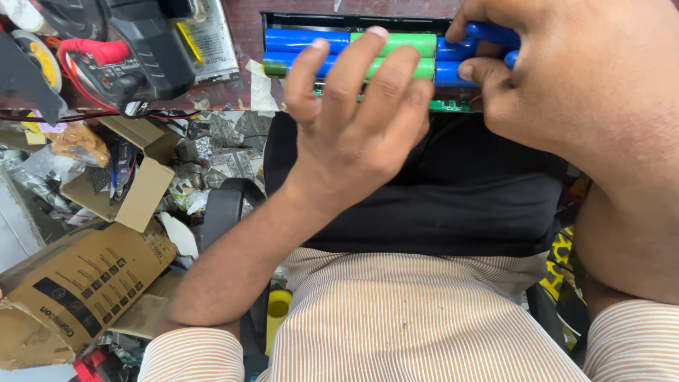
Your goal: The person sits at a cluttered repair bench and assembles a battery pack, placing blue and green cylindrical battery cells into a black holder fitted with a green circuit board. They press and reposition the cells to seat them, then use pliers on the pack near the end of the clip.
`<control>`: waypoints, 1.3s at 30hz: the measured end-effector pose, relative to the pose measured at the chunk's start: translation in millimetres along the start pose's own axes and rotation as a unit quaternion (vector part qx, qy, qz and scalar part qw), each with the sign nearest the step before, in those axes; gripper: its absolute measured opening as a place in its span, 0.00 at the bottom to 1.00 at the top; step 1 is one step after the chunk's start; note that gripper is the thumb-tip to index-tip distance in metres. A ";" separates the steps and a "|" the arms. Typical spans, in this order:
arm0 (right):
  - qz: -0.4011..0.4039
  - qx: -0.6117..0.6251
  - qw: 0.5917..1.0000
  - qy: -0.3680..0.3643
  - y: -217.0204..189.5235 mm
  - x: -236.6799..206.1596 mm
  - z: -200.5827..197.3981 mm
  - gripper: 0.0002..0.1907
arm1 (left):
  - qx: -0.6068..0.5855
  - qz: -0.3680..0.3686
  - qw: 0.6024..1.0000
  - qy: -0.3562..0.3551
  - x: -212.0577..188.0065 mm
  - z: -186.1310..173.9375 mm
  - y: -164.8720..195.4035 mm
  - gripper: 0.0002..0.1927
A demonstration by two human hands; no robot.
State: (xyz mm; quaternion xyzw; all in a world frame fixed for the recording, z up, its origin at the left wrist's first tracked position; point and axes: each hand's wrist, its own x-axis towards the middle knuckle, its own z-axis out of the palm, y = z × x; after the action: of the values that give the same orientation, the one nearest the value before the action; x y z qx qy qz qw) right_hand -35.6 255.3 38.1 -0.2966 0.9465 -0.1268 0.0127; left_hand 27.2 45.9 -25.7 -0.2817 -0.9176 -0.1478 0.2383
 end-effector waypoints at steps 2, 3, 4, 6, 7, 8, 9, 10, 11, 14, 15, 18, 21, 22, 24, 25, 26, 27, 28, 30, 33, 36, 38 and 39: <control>-0.011 -0.001 1.000 0.002 -0.1 1.3 -0.2 0.09 | -0.003 -0.016 1.000 -0.005 -0.6 -3.6 -1.7 0.04; -0.014 0.010 1.000 0.004 0.2 2.3 -0.1 0.09 | 0.001 -0.015 1.000 -0.005 -0.1 -5.1 -2.7 0.03; -0.011 0.011 1.000 -0.002 0.4 2.3 -0.8 0.09 | 0.004 -0.014 1.000 -0.005 0.8 -6.6 -3.7 0.03; 0.000 0.001 1.000 -0.021 1.2 2.6 -2.0 0.10 | 0.009 0.007 1.000 -0.004 3.0 -8.6 -4.2 0.04; 0.001 -0.003 1.000 -0.024 1.4 2.7 -2.4 0.10 | 0.008 0.013 1.000 -0.005 4.3 -9.4 -3.7 0.04; 0.002 -0.008 1.000 -0.026 1.5 2.9 -2.8 0.10 | 0.001 0.007 1.000 -0.009 5.4 -10.0 -3.0 0.04; -0.004 -0.007 1.000 -0.019 2.0 3.3 -2.9 0.08 | -0.008 -0.009 1.000 -0.009 6.7 -10.6 -1.3 0.04; -0.005 -0.009 1.000 -0.016 1.8 3.5 -2.9 0.08 | -0.016 -0.025 1.000 -0.010 7.9 -11.0 0.5 0.05; -0.007 -0.010 1.000 -0.013 1.8 3.7 -2.8 0.08 | -0.027 -0.051 0.998 -0.007 9.1 -11.0 4.2 0.06; -0.005 -0.013 1.000 -0.015 0.8 3.9 -1.8 0.09 | -0.051 -0.105 0.993 0.005 13.3 -8.7 14.4 0.08; -0.009 -0.013 1.000 -0.012 0.6 3.7 -1.5 0.09 | -0.058 -0.119 0.991 0.010 14.4 -8.0 16.4 0.08; -0.009 -0.020 1.000 -0.013 0.7 2.4 -2.1 0.10 | -0.062 -0.132 0.989 0.014 16.4 -6.5 19.7 0.07; -0.005 -0.022 1.000 -0.014 1.3 1.7 -2.4 0.10 | -0.063 -0.140 0.988 0.017 16.7 -5.8 20.3 0.07; -0.006 -0.022 1.000 -0.012 1.3 1.6 -2.1 0.09 | -0.063 -0.140 0.988 0.012 16.5 -5.8 20.5 0.07; -0.012 -0.025 1.000 -0.006 0.9 1.4 -1.3 0.09 | -0.064 -0.140 0.988 0.003 15.2 -6.2 21.5 0.07; -0.016 -0.027 0.999 -0.002 1.0 1.3 -1.1 0.08 | -0.055 -0.132 0.990 0.003 15.1 -4.6 21.8 0.07; -0.021 -0.029 0.999 0.003 1.0 1.2 -0.8 0.08 | -0.047 -0.124 0.991 0.002 15.6 -1.7 21.6 0.07; -0.026 -0.031 0.999 0.007 1.4 0.9 -0.9 0.08 | -0.038 -0.117 0.992 0.002 15.6 0.9 20.9 0.07; -0.024 -0.031 0.999 0.002 1.6 1.0 -0.5 0.09 | -0.019 -0.097 0.995 0.000 14.8 2.6 19.3 0.06; -0.014 -0.028 0.999 -0.015 2.1 1.2 0.4 0.10 | 0.018 -0.058 0.998 -0.005 13.1 6.2 15.1 0.06; -0.012 -0.019 1.000 -0.018 2.9 1.6 0.8 0.09 | 0.085 0.044 0.995 0.006 10.6 10.0 5.7 0.03; -0.021 -0.012 1.000 0.002 1.9 1.2 0.1 0.10 | 0.104 0.084 0.991 0.021 11.9 13.3 1.1 0.03; -0.014 -0.008 1.000 0.003 1.4 1.5 -1.0 0.11 | 0.105 0.096 0.989 0.031 14.9 14.1 -2.1 0.03; -0.005 -0.004 1.000 -0.004 1.0 1.8 -1.4 0.12 | 0.102 0.101 0.989 0.028 16.3 13.3 -3.8 0.04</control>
State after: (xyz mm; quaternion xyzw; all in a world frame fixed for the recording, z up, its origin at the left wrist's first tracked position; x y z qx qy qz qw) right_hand -37.8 255.4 39.3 -0.3017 0.9454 -0.1224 0.0145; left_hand 8.4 55.4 -28.9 -0.3430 -0.8877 -0.0361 0.3051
